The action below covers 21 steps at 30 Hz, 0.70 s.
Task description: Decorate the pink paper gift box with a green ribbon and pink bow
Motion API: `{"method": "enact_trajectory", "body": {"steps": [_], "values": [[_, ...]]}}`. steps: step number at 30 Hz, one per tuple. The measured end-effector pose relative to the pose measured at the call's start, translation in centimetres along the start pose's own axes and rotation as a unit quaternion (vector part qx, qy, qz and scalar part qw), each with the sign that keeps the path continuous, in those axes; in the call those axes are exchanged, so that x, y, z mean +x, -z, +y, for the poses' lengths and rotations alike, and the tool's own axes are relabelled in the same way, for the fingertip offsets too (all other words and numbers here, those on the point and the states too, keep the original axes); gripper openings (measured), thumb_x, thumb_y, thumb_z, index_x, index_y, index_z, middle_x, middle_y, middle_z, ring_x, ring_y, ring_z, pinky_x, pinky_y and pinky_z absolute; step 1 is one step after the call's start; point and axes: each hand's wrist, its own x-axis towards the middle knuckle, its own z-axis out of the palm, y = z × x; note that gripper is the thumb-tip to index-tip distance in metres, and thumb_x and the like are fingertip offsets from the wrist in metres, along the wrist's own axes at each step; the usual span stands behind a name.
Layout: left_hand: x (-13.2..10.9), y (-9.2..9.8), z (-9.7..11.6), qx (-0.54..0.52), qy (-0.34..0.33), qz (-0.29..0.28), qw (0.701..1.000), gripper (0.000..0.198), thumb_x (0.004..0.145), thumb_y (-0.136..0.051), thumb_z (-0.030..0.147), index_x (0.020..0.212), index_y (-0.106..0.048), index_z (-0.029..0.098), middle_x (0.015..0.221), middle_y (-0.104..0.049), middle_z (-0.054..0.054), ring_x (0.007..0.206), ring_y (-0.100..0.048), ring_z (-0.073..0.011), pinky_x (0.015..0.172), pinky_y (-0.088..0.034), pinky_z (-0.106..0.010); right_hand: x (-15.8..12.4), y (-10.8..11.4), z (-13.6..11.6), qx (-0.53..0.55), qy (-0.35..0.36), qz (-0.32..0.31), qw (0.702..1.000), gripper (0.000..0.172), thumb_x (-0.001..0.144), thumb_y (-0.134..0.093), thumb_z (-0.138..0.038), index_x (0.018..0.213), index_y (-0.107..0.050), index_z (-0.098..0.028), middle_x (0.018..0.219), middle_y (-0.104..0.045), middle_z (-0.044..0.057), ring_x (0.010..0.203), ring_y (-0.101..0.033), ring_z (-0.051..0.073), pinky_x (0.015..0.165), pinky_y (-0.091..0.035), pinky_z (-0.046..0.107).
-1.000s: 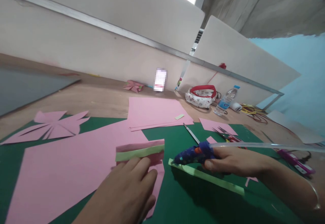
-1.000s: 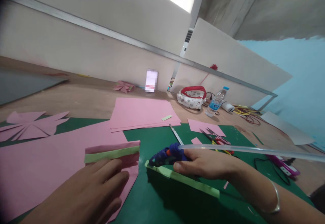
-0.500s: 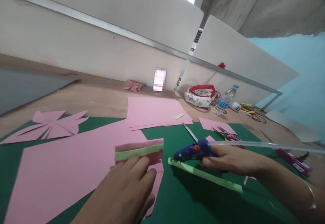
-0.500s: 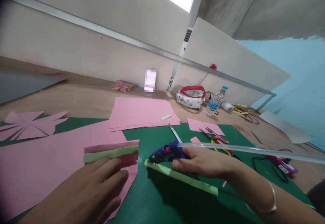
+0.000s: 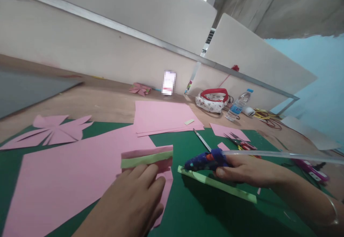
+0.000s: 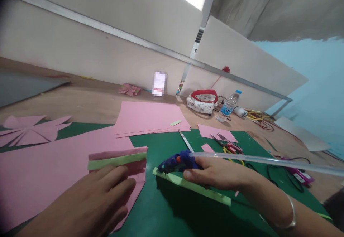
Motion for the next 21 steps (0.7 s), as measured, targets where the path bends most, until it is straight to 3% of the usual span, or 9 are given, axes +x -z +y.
{"method": "enact_trajectory", "body": {"steps": [4,12,21], "values": [[0.12,0.10,0.01,-0.004,0.006,-0.004,1.000,0.028,0.081,-0.047,0.019,0.101,-0.066,0.027,0.111,-0.063,-0.008,0.103,-0.055,-0.0293,0.088,-0.045,-0.051,0.24,-0.05,-0.01,0.008,0.024,-0.005,1.000,0.047,0.089,-0.041,-0.062,0.116,-0.053,-0.025,0.080,-0.048,-0.001,0.069,-0.046,0.013,0.058,-0.035,0.023],[0.26,0.22,-0.06,-0.017,0.010,0.002,1.000,0.026,0.083,-0.045,0.021,0.099,-0.065,0.026,0.104,-0.064,-0.007,0.098,-0.056,-0.0262,0.086,-0.046,-0.045,-0.25,-0.13,0.42,-0.034,-0.003,0.008,0.999,0.051,0.087,-0.039,-0.066,0.098,-0.057,-0.019,0.087,-0.053,0.004,0.076,-0.049,0.018,0.064,-0.039,0.028],[-0.04,0.05,-0.26,-0.034,0.008,0.016,0.999,0.026,0.081,-0.048,0.021,0.099,-0.065,0.029,0.105,-0.064,-0.005,0.099,-0.056,-0.0264,0.087,-0.044,-0.045,0.10,-0.62,0.19,-0.029,0.043,0.028,0.998,0.046,0.090,-0.042,-0.059,0.108,-0.058,-0.021,0.092,-0.056,0.004,0.080,-0.050,0.018,0.067,-0.041,0.027]]}}
